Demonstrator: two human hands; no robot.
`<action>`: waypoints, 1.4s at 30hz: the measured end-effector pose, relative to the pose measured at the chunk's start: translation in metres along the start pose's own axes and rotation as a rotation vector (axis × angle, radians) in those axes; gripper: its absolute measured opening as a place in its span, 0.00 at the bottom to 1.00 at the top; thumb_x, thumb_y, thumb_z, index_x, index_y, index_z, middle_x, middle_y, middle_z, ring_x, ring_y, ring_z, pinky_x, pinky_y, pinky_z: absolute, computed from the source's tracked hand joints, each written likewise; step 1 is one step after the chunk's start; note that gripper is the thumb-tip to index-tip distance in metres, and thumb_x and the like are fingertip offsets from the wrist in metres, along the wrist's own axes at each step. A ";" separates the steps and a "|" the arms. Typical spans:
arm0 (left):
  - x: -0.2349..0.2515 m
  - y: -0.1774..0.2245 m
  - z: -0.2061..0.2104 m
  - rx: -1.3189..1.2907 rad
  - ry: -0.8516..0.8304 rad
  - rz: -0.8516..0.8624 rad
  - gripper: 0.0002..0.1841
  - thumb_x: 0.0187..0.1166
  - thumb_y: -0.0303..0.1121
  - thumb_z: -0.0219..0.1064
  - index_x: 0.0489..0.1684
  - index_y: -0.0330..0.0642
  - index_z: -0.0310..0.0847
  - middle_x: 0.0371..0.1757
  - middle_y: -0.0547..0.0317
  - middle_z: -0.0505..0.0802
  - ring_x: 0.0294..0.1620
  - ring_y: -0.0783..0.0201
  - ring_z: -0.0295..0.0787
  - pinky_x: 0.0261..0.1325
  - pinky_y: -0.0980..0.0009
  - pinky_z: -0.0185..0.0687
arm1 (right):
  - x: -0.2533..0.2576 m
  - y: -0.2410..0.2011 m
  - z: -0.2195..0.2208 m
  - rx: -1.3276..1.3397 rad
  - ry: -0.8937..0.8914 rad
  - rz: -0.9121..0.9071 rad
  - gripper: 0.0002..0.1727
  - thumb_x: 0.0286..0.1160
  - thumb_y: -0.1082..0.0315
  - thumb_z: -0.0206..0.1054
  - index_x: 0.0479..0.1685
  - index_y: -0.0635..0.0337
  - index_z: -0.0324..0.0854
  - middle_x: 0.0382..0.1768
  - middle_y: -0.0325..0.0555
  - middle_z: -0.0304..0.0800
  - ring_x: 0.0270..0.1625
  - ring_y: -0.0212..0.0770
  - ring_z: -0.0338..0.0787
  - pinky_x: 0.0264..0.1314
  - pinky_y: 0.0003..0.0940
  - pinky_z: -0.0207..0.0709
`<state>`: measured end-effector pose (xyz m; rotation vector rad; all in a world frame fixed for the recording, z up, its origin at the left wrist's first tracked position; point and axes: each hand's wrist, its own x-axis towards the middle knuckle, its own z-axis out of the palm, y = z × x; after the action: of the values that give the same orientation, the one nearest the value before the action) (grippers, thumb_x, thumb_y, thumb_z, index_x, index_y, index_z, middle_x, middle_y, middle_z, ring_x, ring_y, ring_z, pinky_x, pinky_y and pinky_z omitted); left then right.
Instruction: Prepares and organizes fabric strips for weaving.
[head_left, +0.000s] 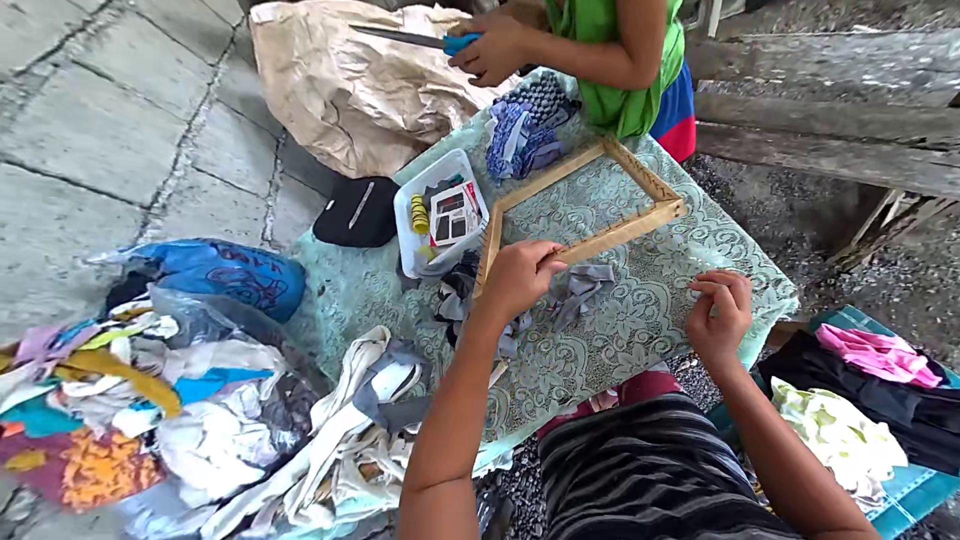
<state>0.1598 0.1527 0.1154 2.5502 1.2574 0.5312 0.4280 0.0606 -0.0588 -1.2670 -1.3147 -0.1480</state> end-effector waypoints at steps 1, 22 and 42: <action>-0.001 0.001 0.003 -0.011 0.003 0.005 0.12 0.79 0.29 0.70 0.53 0.30 0.91 0.46 0.39 0.96 0.49 0.43 0.95 0.58 0.45 0.86 | 0.000 0.000 -0.001 -0.003 -0.003 -0.001 0.12 0.72 0.80 0.55 0.36 0.67 0.87 0.48 0.59 0.91 0.62 0.56 0.87 0.73 0.46 0.75; -0.097 -0.015 0.065 0.045 0.515 -0.457 0.20 0.81 0.39 0.70 0.68 0.40 0.85 0.73 0.42 0.86 0.77 0.42 0.79 0.78 0.43 0.72 | 0.009 -0.015 -0.015 -0.141 -0.208 -0.014 0.14 0.77 0.77 0.57 0.46 0.79 0.86 0.48 0.75 0.89 0.57 0.70 0.88 0.68 0.53 0.77; -0.274 -0.023 0.033 -0.046 0.012 -0.958 0.26 0.82 0.27 0.63 0.82 0.48 0.75 0.84 0.34 0.73 0.89 0.33 0.59 0.84 0.34 0.56 | 0.037 -0.206 0.241 -0.137 -1.429 -0.756 0.71 0.27 0.84 0.89 0.93 0.44 0.60 0.94 0.62 0.44 0.94 0.75 0.32 0.80 0.90 0.20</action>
<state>0.0037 -0.0547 0.0194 1.5936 2.1740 0.3306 0.1460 0.1789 0.0324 -0.8284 -3.0219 0.2056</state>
